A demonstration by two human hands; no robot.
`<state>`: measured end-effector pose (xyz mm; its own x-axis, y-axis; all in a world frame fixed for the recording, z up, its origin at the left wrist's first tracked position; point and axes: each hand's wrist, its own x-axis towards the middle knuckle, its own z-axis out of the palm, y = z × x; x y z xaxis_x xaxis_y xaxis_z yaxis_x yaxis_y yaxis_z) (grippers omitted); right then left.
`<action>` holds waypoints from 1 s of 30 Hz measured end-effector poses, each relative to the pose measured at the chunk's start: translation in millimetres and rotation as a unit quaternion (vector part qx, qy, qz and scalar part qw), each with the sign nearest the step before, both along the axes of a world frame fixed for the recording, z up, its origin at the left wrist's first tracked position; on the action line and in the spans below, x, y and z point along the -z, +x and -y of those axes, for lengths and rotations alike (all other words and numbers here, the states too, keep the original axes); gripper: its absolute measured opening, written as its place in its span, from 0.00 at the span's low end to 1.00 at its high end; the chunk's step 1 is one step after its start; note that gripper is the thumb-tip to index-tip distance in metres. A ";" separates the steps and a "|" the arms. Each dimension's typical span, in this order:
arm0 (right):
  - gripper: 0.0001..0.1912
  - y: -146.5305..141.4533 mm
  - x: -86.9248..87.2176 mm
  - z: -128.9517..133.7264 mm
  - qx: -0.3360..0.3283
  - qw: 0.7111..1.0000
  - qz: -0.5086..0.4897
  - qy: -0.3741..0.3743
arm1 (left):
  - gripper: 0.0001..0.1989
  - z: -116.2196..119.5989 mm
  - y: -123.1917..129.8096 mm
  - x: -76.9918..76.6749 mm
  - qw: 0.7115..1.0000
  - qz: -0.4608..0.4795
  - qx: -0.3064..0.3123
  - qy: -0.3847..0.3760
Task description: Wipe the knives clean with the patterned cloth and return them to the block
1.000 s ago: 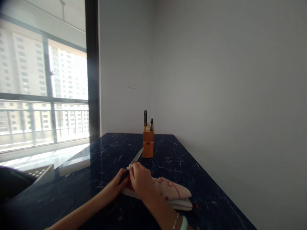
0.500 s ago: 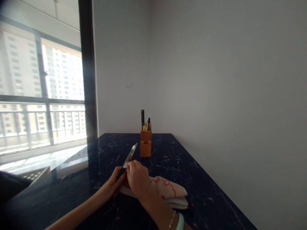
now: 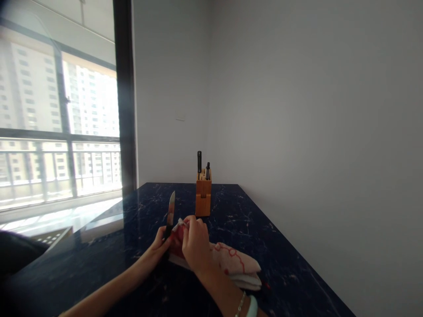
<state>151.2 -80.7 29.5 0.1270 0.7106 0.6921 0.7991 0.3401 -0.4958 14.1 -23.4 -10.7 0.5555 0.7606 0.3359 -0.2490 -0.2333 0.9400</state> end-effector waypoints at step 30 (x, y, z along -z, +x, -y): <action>0.20 3.0 -13.3 -2.4 -0.251 0.835 -0.425 -0.242 | 0.10 -15.1 -10.2 -10.2 0.976 -0.131 -0.086 0.149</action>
